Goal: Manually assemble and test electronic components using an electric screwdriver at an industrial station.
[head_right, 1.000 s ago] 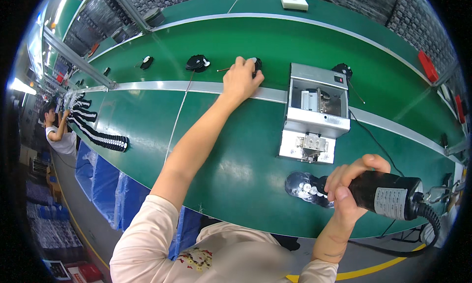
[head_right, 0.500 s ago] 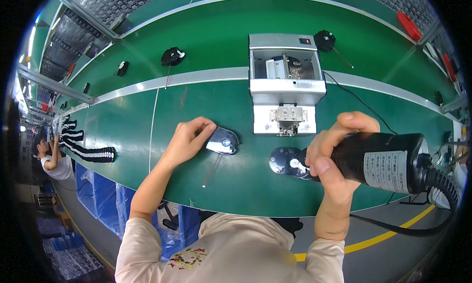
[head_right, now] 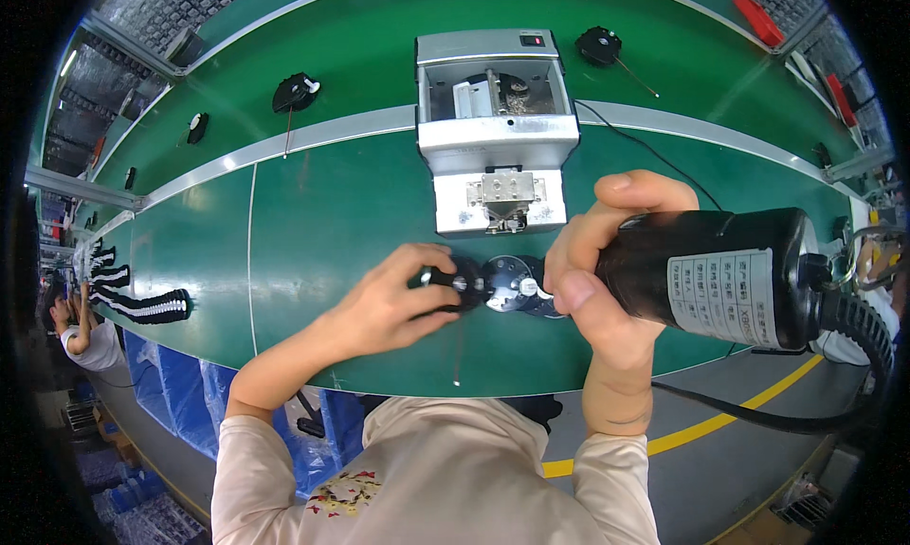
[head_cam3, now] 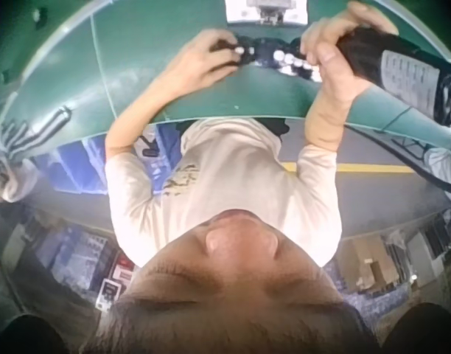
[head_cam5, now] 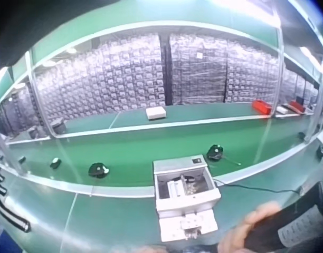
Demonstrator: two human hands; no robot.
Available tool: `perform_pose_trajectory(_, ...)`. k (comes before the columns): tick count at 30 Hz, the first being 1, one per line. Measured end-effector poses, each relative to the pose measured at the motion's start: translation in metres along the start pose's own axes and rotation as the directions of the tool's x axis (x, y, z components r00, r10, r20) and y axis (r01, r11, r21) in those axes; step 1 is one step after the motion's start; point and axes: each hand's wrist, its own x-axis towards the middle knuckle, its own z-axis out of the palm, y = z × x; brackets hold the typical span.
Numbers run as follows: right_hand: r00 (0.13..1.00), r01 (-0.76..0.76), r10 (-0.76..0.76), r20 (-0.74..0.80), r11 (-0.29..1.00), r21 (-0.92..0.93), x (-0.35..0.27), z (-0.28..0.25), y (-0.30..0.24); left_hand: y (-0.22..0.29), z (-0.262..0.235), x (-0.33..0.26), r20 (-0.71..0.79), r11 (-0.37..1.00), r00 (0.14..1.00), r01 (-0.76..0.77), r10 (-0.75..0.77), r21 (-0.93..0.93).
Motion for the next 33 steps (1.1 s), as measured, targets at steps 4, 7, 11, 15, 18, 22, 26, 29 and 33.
perform_pose_trajectory(4, 1.0, -0.014, 0.014, 0.004, 1.0, 0.013, 0.0, -0.002, 0.0, 0.004, 0.027, 0.015, -0.041, 0.997, 0.996, -0.076, 0.077, 0.01)
perform_pose_trajectory(7, 1.0, -0.014, 0.014, 0.009, 1.0, 0.004, -0.001, -0.002, 0.0, 0.004, 0.033, 0.021, -0.033, 0.995, 0.995, -0.097, 0.097, 0.019)
perform_pose_trajectory(11, 1.0, -0.007, 0.007, 0.011, 1.0, -0.02, -0.002, -0.004, 0.001, 0.001, 0.033, 0.024, -0.002, 0.983, 0.987, -0.159, 0.16, 0.086)
perform_pose_trajectory(15, 0.999, 0.021, -0.019, 0.03, 0.998, -0.062, 0.0, -0.006, 0.002, 0.0, 0.027, 0.029, 0.048, 0.989, 0.989, -0.144, 0.142, 0.025)
perform_pose_trajectory(18, 1.0, -0.004, 0.004, 0.026, 1.0, -0.01, 0.001, -0.005, 0.0, -0.002, 0.025, 0.031, 0.066, 0.99, 0.988, -0.14, 0.142, -0.032)
perform_pose_trajectory(22, 0.999, 0.042, -0.042, 0.011, 0.999, -0.001, 0.009, 0.004, 0.003, -0.006, 0.031, 0.034, 0.042, 0.981, 0.984, -0.168, 0.172, -0.099)
perform_pose_trajectory(26, 0.994, 0.104, -0.105, -0.015, 0.992, -0.067, 0.029, 0.02, 0.009, -0.012, 0.042, 0.034, 0.011, 0.974, 0.979, -0.202, 0.204, -0.106)
perform_pose_trajectory(29, 0.995, 0.085, -0.09, -0.035, 0.99, -0.109, 0.042, 0.022, 0.015, -0.01, 0.04, 0.032, -0.005, 0.974, 0.977, -0.211, 0.211, -0.084)
perform_pose_trajectory(33, 0.998, 0.045, -0.052, -0.033, 0.985, -0.164, 0.048, 0.027, 0.023, -0.013, 0.039, 0.02, -0.015, 0.979, 0.979, -0.203, 0.202, -0.023)
